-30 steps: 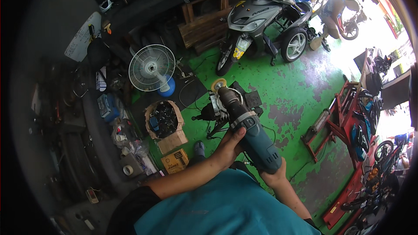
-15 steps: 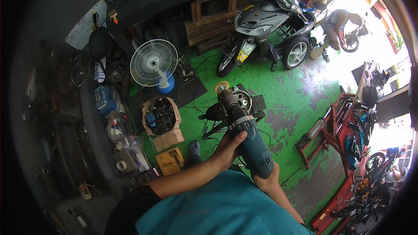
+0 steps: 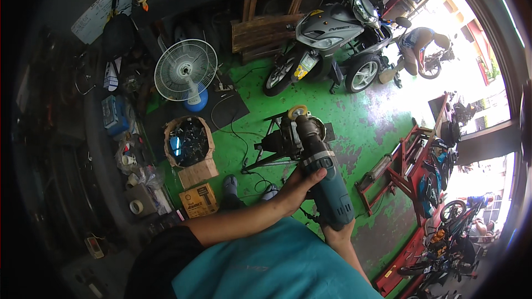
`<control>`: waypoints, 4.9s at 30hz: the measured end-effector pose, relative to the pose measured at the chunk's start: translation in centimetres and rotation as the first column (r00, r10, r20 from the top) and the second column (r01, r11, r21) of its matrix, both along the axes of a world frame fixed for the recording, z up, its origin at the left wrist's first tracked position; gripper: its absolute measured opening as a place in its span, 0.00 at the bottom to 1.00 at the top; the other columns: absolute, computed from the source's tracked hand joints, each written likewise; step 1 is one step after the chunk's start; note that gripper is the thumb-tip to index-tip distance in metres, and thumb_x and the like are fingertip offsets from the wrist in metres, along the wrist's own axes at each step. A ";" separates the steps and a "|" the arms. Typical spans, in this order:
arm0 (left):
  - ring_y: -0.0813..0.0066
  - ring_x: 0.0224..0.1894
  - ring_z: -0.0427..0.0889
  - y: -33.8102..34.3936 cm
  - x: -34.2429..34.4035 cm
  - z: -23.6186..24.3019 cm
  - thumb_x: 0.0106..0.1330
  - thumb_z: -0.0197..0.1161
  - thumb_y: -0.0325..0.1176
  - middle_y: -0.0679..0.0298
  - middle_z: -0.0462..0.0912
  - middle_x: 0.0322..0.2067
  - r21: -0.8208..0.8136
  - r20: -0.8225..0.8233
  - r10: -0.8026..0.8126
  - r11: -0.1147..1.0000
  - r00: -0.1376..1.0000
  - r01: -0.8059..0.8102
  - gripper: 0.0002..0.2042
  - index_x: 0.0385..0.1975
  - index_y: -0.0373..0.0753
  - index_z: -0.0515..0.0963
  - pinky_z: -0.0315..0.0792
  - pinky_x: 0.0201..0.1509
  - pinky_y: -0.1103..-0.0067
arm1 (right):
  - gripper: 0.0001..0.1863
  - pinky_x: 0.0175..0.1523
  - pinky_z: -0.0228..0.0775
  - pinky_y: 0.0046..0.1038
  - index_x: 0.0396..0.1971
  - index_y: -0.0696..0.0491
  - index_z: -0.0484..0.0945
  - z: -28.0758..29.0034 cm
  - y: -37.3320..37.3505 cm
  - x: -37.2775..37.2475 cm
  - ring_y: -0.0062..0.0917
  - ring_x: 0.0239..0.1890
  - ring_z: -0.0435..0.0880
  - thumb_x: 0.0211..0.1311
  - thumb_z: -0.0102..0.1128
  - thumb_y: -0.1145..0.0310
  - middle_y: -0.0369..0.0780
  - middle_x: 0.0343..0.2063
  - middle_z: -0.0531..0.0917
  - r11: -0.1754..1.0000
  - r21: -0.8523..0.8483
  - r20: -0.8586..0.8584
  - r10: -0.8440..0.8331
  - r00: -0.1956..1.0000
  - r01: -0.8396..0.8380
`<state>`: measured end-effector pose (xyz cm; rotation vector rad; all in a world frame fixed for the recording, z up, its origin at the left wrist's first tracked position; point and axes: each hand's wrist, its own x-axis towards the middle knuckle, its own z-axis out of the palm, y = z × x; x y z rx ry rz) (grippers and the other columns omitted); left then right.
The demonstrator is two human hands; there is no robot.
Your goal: The person sits on the workshop floor and uses a hammer and screwdriver to tap and adjust a small metal component attached to a power drill. They then stand and use the drill with a wire brush attachment to grind or clean a larger mechanical part mounted on a stand.
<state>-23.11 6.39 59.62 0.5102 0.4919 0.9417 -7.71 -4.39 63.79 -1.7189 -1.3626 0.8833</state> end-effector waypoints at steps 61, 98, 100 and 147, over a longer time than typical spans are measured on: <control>0.60 0.71 0.66 -2.9 -2.7 0.1 0.65 0.68 0.61 0.59 0.64 0.67 -0.020 0.118 -0.396 0.916 0.911 0.400 0.48 0.77 0.44 0.51 0.66 0.74 0.59 | 0.15 0.45 0.80 0.28 0.41 0.54 0.87 2.8 -5.3 -3.1 0.28 0.36 0.90 0.51 0.66 0.78 0.40 0.34 0.90 0.988 -0.074 0.230 -0.118 0.966 0.139; 0.68 0.69 0.67 -5.0 -4.5 -1.2 0.66 0.70 0.58 0.62 0.69 0.64 -0.017 0.178 -0.442 0.892 0.879 0.452 0.45 0.75 0.43 0.56 0.63 0.74 0.67 | 0.16 0.42 0.78 0.26 0.38 0.60 0.83 1.8 -8.9 -5.6 0.23 0.33 0.87 0.44 0.63 0.80 0.41 0.30 0.88 0.991 -0.043 0.276 -0.114 0.954 0.130; 0.68 0.69 0.68 -5.3 -4.4 -1.4 0.65 0.70 0.58 0.61 0.69 0.64 -0.045 0.181 -0.468 0.875 0.865 0.482 0.45 0.75 0.43 0.56 0.63 0.74 0.67 | 0.16 0.42 0.78 0.26 0.39 0.60 0.84 0.9 -9.8 -5.4 0.24 0.33 0.88 0.45 0.63 0.79 0.41 0.30 0.88 0.978 -0.096 0.223 -0.159 0.962 0.185; 0.65 0.69 0.67 -5.3 0.9 0.9 0.66 0.69 0.57 0.58 0.67 0.66 0.013 -0.246 -0.374 0.921 0.894 0.389 0.46 0.74 0.38 0.54 0.61 0.74 0.67 | 0.24 0.49 0.79 0.27 0.46 0.60 0.82 -3.4 -9.8 -0.3 0.25 0.41 0.88 0.46 0.79 0.76 0.43 0.38 0.89 0.982 0.002 -0.214 -0.184 0.959 0.188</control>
